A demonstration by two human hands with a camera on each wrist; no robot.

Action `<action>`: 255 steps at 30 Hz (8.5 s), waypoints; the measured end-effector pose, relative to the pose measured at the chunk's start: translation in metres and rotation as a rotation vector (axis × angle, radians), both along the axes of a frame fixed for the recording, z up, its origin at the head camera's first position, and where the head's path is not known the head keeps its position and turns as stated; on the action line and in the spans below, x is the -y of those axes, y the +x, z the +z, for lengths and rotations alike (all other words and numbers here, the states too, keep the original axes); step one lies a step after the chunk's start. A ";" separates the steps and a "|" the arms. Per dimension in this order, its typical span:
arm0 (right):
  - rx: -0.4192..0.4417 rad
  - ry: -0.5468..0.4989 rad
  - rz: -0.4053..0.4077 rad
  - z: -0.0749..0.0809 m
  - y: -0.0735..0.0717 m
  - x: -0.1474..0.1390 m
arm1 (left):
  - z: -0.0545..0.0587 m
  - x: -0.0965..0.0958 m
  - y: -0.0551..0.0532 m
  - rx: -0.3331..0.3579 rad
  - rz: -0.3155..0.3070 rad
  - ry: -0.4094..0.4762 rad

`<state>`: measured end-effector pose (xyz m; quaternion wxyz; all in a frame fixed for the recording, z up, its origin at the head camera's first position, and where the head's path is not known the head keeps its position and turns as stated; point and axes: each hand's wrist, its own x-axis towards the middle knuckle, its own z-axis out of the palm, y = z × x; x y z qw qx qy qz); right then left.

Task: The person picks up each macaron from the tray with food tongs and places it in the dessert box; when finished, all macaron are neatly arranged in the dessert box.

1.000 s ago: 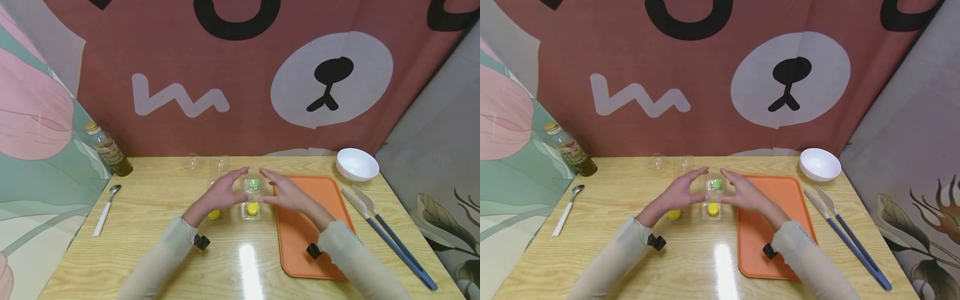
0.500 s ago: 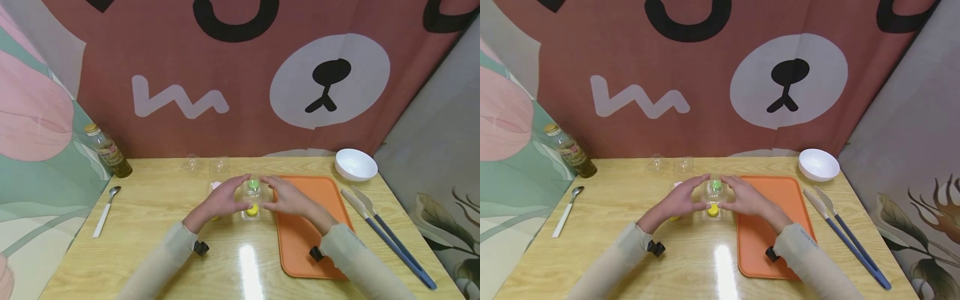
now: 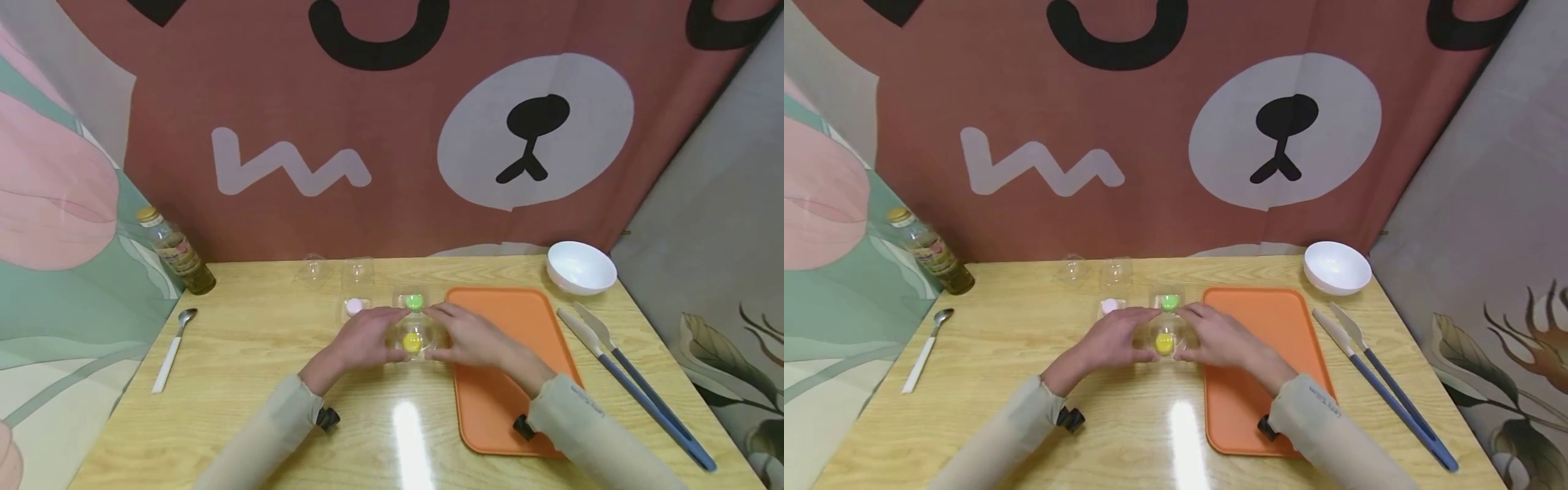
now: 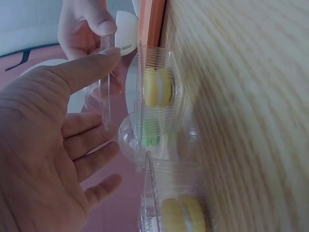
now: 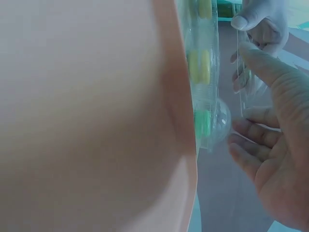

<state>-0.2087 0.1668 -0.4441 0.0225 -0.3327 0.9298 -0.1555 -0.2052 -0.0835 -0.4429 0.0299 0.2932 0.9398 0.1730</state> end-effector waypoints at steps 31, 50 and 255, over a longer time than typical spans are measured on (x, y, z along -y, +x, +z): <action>0.050 0.112 0.008 -0.007 -0.001 0.022 | -0.014 0.004 0.004 0.005 0.025 -0.095; 0.109 0.148 -0.032 -0.007 -0.004 0.028 | -0.013 0.003 0.004 0.049 0.055 -0.105; 0.891 -0.752 -0.282 0.043 -0.115 0.069 | 0.025 0.043 -0.078 0.469 0.560 1.044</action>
